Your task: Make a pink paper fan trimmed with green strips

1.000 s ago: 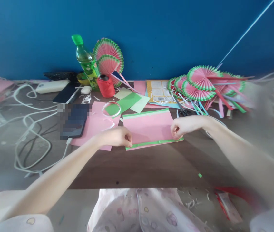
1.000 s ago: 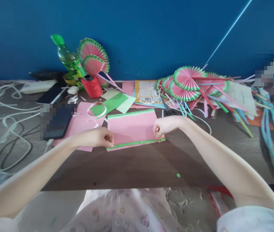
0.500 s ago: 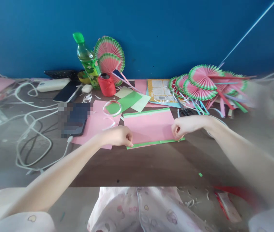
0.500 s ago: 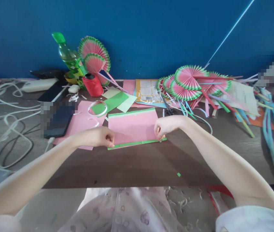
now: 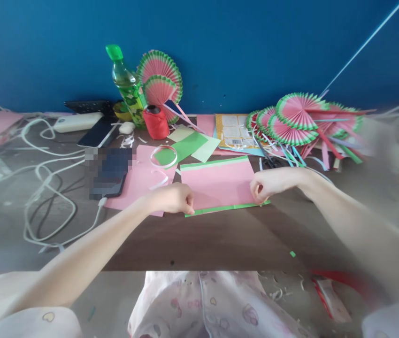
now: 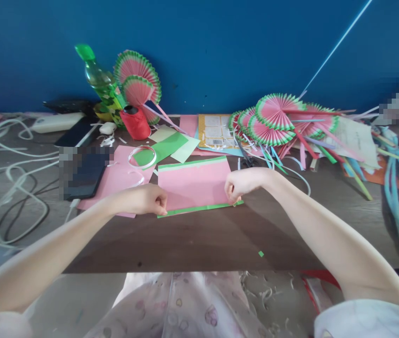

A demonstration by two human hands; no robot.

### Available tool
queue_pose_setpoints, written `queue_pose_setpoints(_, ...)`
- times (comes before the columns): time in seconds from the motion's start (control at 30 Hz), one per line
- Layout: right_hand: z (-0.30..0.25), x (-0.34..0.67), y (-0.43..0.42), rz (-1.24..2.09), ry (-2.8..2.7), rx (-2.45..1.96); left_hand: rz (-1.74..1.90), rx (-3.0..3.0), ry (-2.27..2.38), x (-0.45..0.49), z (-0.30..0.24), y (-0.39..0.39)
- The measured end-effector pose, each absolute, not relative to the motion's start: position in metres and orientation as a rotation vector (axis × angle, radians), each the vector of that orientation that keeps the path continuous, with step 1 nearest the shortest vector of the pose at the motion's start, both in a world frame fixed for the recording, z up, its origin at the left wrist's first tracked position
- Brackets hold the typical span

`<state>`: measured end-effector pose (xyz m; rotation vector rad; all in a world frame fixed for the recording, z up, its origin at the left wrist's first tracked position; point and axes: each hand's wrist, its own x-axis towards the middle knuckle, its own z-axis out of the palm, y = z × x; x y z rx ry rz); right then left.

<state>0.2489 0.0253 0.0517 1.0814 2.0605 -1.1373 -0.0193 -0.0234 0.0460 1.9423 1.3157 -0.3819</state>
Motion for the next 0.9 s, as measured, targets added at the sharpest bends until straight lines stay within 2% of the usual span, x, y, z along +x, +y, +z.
queue_pose_setpoints(0.9,0.0493,0.2516,0.0274,-1.128,2.072,1.062,-0.455,1.968,1.374,-0.014,0.0517,-0.0261)
